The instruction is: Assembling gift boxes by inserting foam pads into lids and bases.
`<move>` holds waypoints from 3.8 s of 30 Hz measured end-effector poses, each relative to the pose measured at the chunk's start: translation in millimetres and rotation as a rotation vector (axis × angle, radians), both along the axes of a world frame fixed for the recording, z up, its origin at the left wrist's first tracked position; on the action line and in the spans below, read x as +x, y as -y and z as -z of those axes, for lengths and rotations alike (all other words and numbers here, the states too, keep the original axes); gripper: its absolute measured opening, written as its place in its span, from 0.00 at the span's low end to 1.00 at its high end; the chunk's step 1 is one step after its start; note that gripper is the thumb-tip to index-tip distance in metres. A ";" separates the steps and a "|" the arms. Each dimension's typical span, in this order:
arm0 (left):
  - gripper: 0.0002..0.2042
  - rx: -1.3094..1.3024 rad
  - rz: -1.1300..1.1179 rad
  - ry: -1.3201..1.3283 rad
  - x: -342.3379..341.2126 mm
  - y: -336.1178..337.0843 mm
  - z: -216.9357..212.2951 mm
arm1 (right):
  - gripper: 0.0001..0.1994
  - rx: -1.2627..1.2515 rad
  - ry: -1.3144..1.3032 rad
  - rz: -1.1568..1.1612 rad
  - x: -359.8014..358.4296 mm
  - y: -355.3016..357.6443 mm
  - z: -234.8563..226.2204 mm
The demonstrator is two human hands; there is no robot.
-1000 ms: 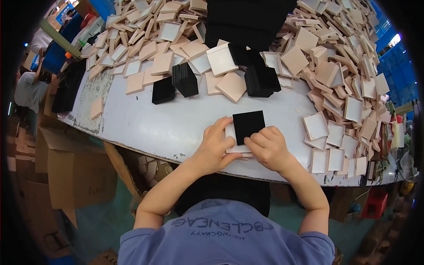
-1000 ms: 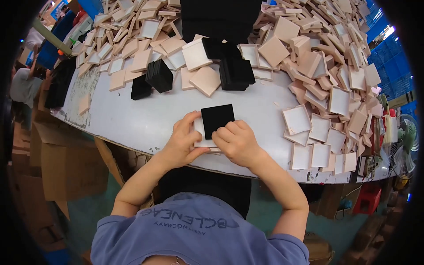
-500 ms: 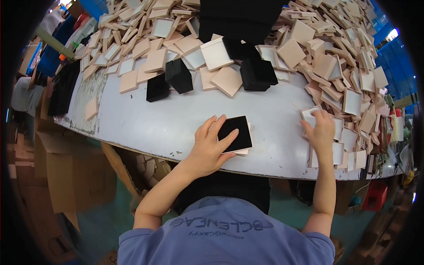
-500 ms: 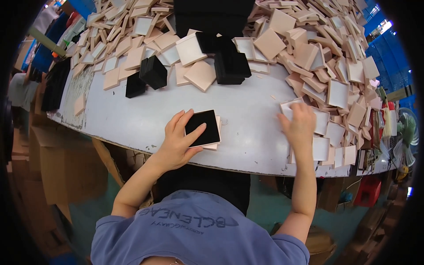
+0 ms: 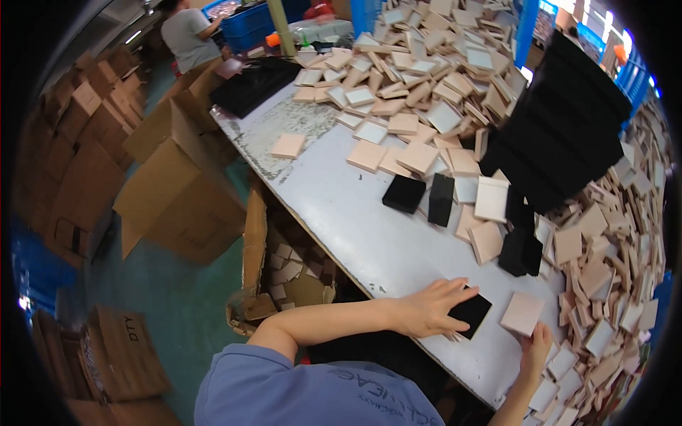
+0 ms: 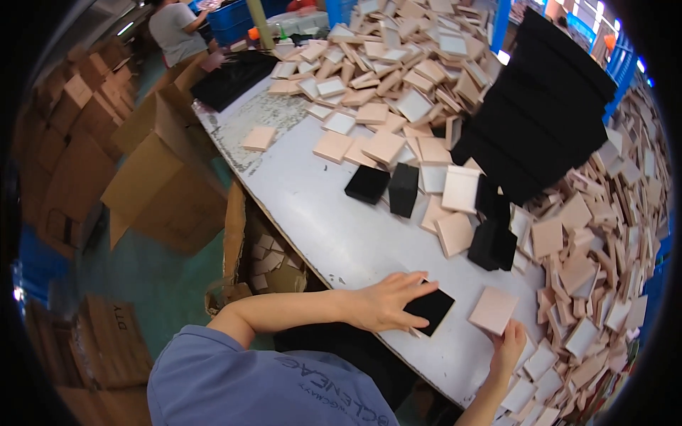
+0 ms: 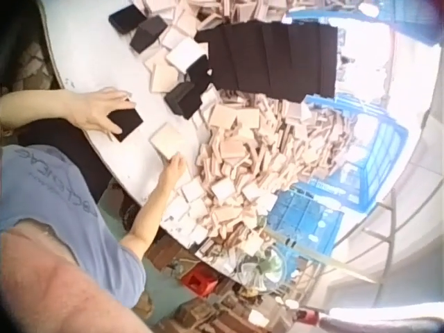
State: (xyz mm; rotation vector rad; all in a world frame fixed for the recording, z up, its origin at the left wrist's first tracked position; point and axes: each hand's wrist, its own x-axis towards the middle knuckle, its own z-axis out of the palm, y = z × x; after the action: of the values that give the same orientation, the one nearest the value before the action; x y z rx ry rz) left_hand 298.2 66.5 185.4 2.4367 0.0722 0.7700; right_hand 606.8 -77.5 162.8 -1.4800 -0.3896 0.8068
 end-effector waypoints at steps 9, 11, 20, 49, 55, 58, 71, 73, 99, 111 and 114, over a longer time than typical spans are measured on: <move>0.14 0.046 0.060 -0.097 2.0 -14.6 8.0 | 0.31 -0.390 1.373 -0.572 -27.8 -29.9 -34.5; 0.14 0.054 0.075 -0.099 1.1 -15.3 6.9 | 0.31 -0.428 1.306 -0.559 -28.6 -34.2 -32.0; 0.36 0.015 -0.065 -0.068 9.3 -17.4 3.4 | 0.25 0.017 1.240 -0.519 -75.6 -57.5 -33.5; 0.29 0.129 -0.088 -0.152 6.4 -14.7 -2.0 | 0.39 0.026 0.821 -0.468 -93.2 -45.9 -12.5; 0.31 0.061 -0.034 -0.184 1.7 -18.3 -5.5 | 0.40 0.112 0.711 -0.359 -98.9 -42.8 3.8; 0.35 0.052 -0.009 -0.297 -1.4 -14.1 -11.6 | 0.40 0.124 0.683 -0.357 -96.7 -44.1 4.7; 0.30 0.001 -0.085 -0.114 -0.6 -8.4 6.5 | 0.48 0.034 0.572 -0.728 -113.2 53.7 -23.0; 0.29 0.005 -0.089 -0.073 1.7 -6.7 12.5 | 0.47 0.050 0.642 -0.691 -118.0 49.2 -19.9; 0.50 -0.021 -0.101 0.002 -15.2 -19.4 16.6 | 0.30 0.219 1.278 -1.080 -109.7 -66.0 -54.0; 0.43 0.047 -0.096 -0.201 -9.0 -25.6 2.5 | 0.31 0.332 1.261 -0.932 -108.0 -71.5 -40.2; 0.42 -0.034 -0.094 -0.141 -11.5 -22.5 10.2 | 0.32 0.418 1.296 -0.905 -109.3 -71.6 -34.3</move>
State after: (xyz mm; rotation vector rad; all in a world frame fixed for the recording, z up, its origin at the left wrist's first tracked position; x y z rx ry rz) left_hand 286.7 89.0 175.2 2.4666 0.2530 0.6308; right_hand 497.4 -5.9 197.1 -1.2091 -2.1558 0.2524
